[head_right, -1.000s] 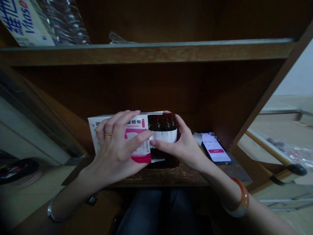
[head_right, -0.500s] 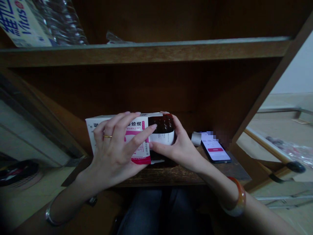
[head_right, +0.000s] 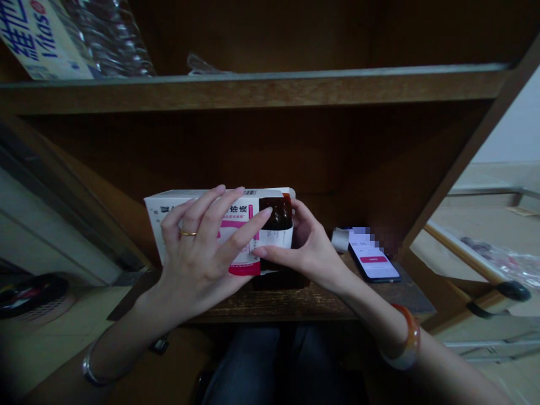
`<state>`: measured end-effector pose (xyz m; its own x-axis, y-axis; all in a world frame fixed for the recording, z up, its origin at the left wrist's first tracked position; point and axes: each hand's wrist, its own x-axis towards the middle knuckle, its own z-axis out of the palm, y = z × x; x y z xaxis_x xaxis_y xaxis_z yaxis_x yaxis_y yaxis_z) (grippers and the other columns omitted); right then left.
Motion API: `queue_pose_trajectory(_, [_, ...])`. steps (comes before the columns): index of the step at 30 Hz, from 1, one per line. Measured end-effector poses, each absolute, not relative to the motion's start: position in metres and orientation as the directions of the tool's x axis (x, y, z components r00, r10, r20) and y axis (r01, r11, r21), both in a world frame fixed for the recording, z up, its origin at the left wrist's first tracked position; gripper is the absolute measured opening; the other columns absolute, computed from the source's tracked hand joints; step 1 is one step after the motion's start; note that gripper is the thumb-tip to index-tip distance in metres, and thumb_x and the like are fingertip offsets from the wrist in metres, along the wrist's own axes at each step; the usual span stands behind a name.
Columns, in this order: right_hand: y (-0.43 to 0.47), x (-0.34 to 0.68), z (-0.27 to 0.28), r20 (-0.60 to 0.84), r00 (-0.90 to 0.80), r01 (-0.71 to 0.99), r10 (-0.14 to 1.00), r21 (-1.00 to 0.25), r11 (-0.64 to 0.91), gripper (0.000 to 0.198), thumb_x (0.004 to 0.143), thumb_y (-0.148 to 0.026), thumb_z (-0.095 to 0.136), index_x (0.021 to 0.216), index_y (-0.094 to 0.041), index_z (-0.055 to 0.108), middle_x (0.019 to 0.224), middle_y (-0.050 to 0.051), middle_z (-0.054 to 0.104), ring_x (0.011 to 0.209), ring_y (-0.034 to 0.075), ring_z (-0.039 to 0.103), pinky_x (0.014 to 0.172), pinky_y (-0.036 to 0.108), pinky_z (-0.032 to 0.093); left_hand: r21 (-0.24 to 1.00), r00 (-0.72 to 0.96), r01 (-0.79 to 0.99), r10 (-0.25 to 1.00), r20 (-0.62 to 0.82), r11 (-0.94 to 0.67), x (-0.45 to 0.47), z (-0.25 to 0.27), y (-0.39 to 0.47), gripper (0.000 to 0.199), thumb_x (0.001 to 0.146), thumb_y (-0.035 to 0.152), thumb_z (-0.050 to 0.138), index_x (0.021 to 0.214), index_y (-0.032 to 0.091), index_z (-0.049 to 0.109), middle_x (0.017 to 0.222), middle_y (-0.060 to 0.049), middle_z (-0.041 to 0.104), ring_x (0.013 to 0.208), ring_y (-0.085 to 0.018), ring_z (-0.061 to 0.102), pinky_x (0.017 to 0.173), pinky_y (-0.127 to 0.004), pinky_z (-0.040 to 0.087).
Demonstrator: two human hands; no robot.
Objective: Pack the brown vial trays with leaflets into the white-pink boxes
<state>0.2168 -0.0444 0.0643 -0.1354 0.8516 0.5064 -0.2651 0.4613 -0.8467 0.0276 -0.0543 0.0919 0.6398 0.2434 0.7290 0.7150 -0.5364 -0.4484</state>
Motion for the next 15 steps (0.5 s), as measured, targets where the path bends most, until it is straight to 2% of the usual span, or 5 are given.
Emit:
queue_pose_trajectory(8, [-0.043, 0.229, 0.065, 0.484, -0.186, -0.239, 0.855, -0.866, 0.438, 0.059, 0.074, -0.034, 0.081, 0.125, -0.029, 0.051, 0.137, 0.008, 0.061, 0.120, 0.027, 0.064, 0.096, 0.045, 0.058, -0.416, 0.616, 0.725, 0.246, 0.748, -0.549, 0.026, 0.094, -0.050, 0.075, 0.082, 0.038, 0.073, 0.149, 0.027, 0.041, 0.153, -0.017, 0.045, 0.144, -0.036, 0.039, 0.114, -0.049, 0.026])
queue_pose_trajectory(12, [-0.038, 0.237, 0.068, 0.429, -0.186, -0.234, 0.884, -0.893, 0.385, 0.058, 0.069, -0.028, 0.086, 0.115, -0.026, 0.051, 0.119, 0.008, 0.069, 0.106, 0.024, 0.069, 0.092, 0.042, 0.059, -0.421, 0.622, 0.725, 0.254, 0.741, -0.546, 0.025, 0.094, -0.050, 0.078, 0.080, 0.039, 0.077, 0.149, 0.027, 0.042, 0.154, -0.018, 0.044, 0.144, -0.038, 0.038, 0.114, -0.050, 0.026])
queue_pose_trajectory(15, [-0.038, 0.236, 0.069, 0.412, -0.160, -0.239, 0.897, -0.898, 0.369, 0.054, 0.066, -0.026, 0.090, 0.105, -0.024, 0.052, 0.103, 0.004, 0.073, 0.093, 0.019, 0.071, 0.082, 0.035, 0.060, -0.431, 0.617, 0.731, 0.242, 0.749, -0.530, 0.026, 0.094, -0.051, 0.078, 0.079, 0.039, 0.078, 0.148, 0.027, 0.043, 0.154, -0.019, 0.044, 0.145, -0.038, 0.038, 0.115, -0.050, 0.026])
